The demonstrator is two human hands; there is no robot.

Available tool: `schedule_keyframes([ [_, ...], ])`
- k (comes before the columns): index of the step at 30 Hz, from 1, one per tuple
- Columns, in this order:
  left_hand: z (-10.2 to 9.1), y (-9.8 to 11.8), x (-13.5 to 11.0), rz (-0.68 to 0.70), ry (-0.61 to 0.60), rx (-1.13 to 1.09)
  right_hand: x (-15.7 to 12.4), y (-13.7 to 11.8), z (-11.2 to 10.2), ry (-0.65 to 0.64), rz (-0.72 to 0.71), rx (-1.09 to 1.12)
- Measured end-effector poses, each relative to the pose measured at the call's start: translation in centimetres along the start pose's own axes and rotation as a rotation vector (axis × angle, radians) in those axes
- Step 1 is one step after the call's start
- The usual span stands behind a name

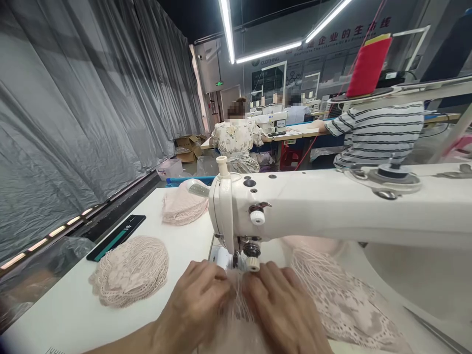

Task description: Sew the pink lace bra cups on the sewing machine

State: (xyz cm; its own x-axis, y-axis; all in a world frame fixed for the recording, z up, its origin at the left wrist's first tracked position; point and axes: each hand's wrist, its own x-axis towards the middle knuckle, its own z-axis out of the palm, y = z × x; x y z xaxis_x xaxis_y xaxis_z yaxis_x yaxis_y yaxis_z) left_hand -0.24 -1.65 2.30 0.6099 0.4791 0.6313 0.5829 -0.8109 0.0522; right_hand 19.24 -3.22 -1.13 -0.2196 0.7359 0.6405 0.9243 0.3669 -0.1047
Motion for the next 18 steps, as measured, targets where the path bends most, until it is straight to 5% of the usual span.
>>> schedule_keyframes([
  [8, 1.5, -0.7, -0.5, 0.004, -0.258, 0.039, 0.0, -1.0, 0.3, 0.064, -0.189, -0.093],
  [18, 4.2, -4.6, 2.8, -0.051, -0.320, 0.085, 3.0, 1.0, 0.4, 0.025, -0.348, -0.060],
])
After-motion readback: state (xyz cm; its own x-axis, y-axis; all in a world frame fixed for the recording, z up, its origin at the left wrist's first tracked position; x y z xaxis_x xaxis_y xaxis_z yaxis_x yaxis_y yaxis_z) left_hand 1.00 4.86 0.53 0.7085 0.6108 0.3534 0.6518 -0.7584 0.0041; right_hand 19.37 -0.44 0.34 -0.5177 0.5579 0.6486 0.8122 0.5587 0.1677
